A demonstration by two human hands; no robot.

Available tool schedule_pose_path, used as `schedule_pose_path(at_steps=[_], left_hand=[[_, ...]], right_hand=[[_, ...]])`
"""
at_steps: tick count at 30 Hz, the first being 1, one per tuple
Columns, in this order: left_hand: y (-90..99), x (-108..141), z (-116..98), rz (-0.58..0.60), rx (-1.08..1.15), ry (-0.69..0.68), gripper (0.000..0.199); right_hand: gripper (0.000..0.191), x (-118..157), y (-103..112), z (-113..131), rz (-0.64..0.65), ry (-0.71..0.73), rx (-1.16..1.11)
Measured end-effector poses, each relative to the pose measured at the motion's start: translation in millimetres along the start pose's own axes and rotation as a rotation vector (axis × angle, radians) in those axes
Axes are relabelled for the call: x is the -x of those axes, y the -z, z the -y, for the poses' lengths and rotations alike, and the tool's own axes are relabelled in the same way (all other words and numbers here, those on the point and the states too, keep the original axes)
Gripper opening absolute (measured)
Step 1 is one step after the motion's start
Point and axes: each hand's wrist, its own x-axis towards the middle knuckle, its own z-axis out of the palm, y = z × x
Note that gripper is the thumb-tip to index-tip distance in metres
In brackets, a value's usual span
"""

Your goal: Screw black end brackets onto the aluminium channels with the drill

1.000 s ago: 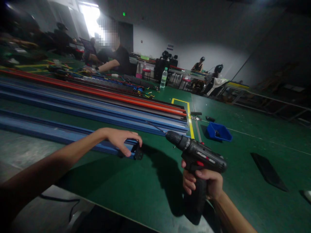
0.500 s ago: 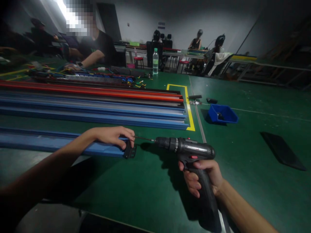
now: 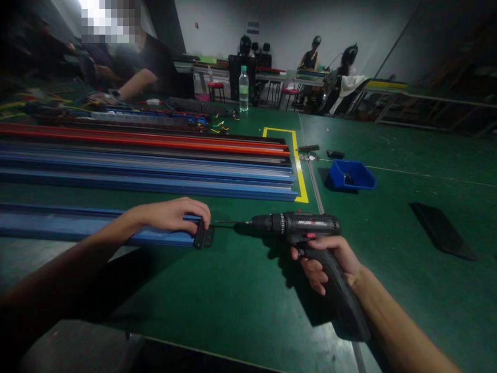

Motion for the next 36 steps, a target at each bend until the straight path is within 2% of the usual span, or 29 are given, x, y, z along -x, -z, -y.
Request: schedule_pose_path(at_steps=[5,11,15,20,27,36], left_hand=[[0.2,1,5,-0.031,-0.003,-0.093,0.033],[-2.7,0,-1,-0.062,-0.070,-0.045,0.013],[-4.0,0,-6,-0.102,-0.102,-0.048,0.017],[-4.6,0,-7,-0.086,-0.108,-0.021,0.019],[-5.2,1,-3,-0.079,-0.136,0.039,0.019],[-3.8,1,-3,-0.083,-0.145,0.006,0.015]], right_hand=[[0.037,-6,-3,-14,0.127,0.024,-0.127],[0.038,-2,-10,-17,0.194,0.056,-0.175],[0.038,2,-8,-11,0.197,0.018,-0.202],[0.037,3,-8,-7,0.211,-0.042,-0.230],[0.035,1,-9,-10,0.197,-0.109,-0.245],[0.035,-3,-7,-16,0.183,-0.118,-0.229]])
